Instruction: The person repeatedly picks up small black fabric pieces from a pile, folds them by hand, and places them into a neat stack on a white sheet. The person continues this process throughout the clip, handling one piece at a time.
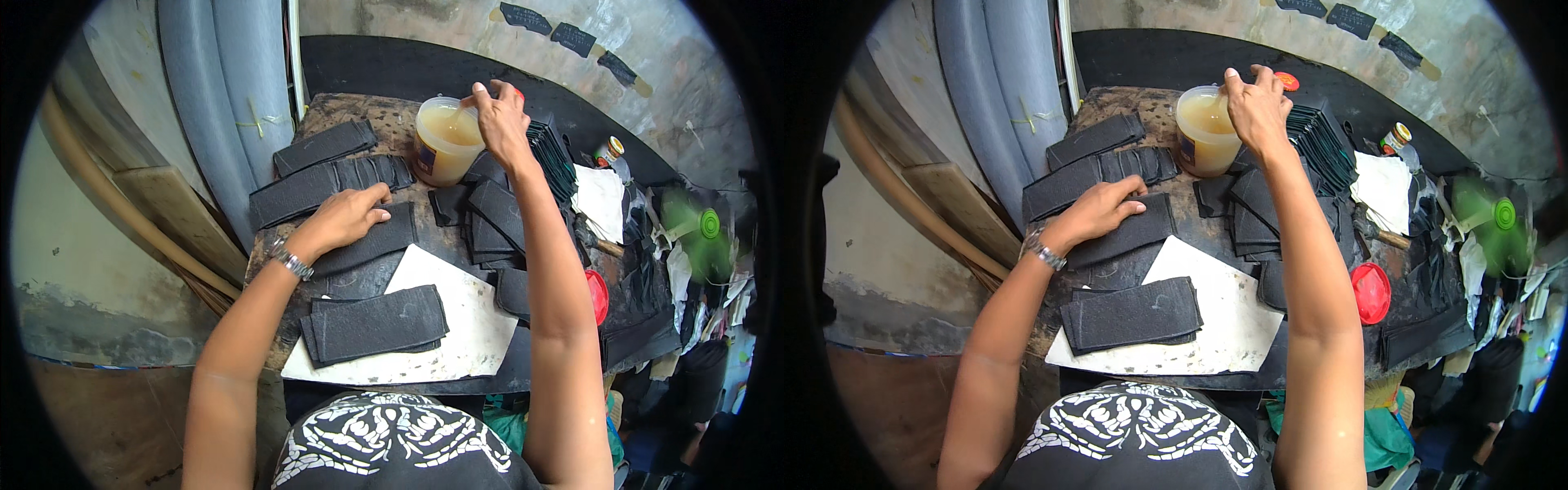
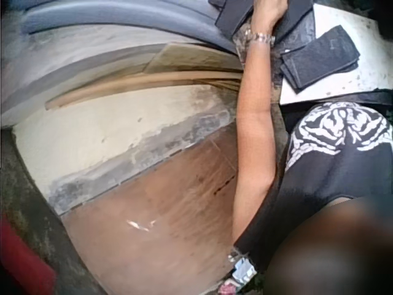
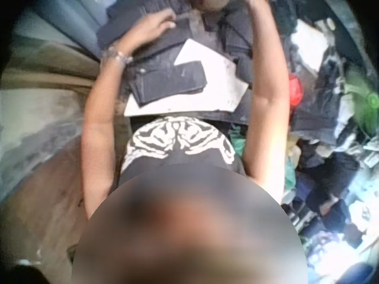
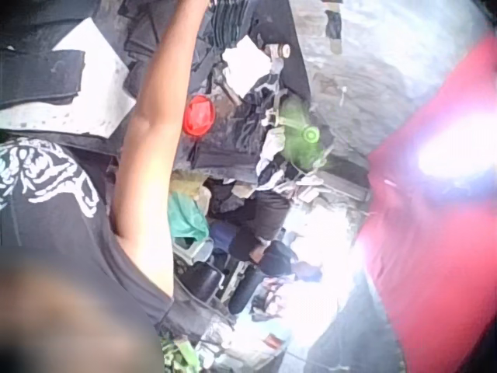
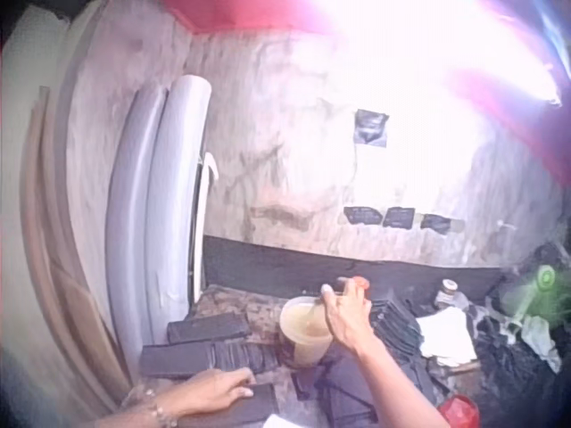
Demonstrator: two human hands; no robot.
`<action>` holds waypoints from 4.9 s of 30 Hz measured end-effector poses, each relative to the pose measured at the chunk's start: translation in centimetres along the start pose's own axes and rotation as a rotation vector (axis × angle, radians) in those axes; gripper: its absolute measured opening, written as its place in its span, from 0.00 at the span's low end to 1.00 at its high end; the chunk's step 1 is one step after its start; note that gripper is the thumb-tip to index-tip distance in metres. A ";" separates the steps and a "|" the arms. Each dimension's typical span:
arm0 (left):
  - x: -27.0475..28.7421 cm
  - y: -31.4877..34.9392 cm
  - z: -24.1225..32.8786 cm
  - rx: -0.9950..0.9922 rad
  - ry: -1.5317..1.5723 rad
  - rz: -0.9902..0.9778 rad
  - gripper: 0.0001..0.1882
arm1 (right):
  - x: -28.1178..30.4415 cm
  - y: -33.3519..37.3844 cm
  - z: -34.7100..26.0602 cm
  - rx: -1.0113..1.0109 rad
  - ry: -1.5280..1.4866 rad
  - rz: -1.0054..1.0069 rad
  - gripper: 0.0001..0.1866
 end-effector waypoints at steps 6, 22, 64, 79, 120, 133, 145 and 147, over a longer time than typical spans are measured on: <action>-1.8 2.6 3.2 -0.273 -0.419 0.217 0.29 | 2.6 8.8 -0.5 0.163 0.044 -0.175 0.20; -6.6 13.8 7.2 -0.292 -0.142 -0.036 0.28 | 1.1 26.9 -5.4 0.221 -0.618 -0.508 0.35; -9.8 11.7 9.9 -0.380 -0.150 0.079 0.36 | 4.4 34.0 0.1 -0.106 -0.476 0.011 0.31; -19.1 54.6 -28.0 1.421 1.245 1.296 0.37 | 4.3 33.0 -1.8 0.002 -0.278 -0.164 0.39; -4.4 16.1 9.8 -0.206 -0.124 0.183 0.47 | 4.8 33.6 -1.7 0.140 -0.311 -0.038 0.42; -7.5 10.8 10.7 -0.317 -0.159 -0.045 0.37 | 5.2 17.5 0.2 0.139 -0.360 0.060 0.27; -8.1 11.3 8.2 -0.307 -0.134 -0.073 0.33 | 3.1 1.5 -1.5 0.124 -0.062 0.149 0.35; -8.1 11.5 8.2 -0.318 -0.116 -0.071 0.32 | 3.1 4.4 -1.2 0.125 0.068 0.038 0.30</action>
Point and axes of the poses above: each hand's wrist, its own y-axis away from the middle knuckle, its own x-axis out of the back of the hand, z = x × y, the point moved 8 cm from there along -y, towards the middle knuckle, and after that the axes turned 10 degrees about y, right-handed, at the moved point
